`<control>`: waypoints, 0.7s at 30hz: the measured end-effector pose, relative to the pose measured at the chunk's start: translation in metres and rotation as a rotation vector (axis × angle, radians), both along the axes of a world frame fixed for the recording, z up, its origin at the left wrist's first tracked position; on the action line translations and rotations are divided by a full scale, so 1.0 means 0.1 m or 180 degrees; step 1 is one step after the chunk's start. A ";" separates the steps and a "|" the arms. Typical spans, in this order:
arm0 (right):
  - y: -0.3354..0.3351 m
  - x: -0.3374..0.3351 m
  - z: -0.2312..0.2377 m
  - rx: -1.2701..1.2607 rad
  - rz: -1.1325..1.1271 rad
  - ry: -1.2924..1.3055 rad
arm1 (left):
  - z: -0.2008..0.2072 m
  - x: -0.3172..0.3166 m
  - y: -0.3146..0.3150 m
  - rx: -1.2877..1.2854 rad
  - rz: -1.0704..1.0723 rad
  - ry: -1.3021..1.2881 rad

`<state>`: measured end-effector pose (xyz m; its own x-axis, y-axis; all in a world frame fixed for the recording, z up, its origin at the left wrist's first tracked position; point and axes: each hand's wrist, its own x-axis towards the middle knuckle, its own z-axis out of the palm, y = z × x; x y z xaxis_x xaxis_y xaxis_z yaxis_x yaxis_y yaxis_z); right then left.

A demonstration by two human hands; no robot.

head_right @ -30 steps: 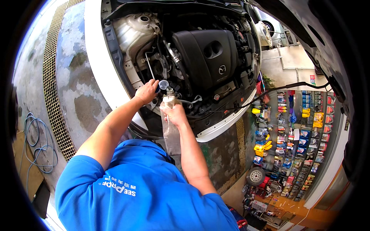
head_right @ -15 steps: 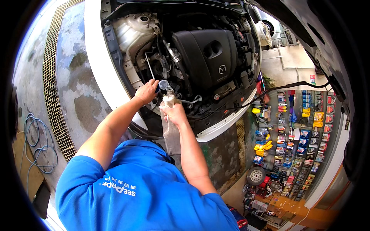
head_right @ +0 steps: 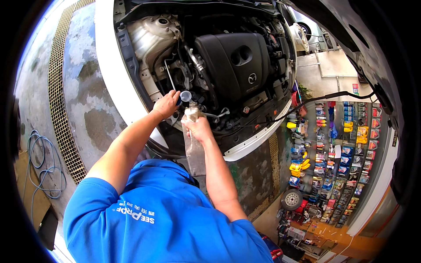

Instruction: The person opens the hood of a car, uses a compressed air nozzle to blow dust off the engine components, fills a plastic jug with water from a wall-mounted faucet, and pours the water into the windshield washer fluid reservoir.

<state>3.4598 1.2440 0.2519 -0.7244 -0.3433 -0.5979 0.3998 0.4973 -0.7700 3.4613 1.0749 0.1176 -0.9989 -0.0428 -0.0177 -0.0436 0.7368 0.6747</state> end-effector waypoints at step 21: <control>0.00 -0.02 -0.02 0.0034 0.0146 0.0040 | 0.00 0.00 0.00 -0.0046 -0.0028 -0.0055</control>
<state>3.4573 1.2445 0.2503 -0.7155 -0.3699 -0.5927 0.3667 0.5232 -0.7693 3.4614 1.0748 0.1176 -0.9988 -0.0345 -0.0344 -0.0487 0.7470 0.6630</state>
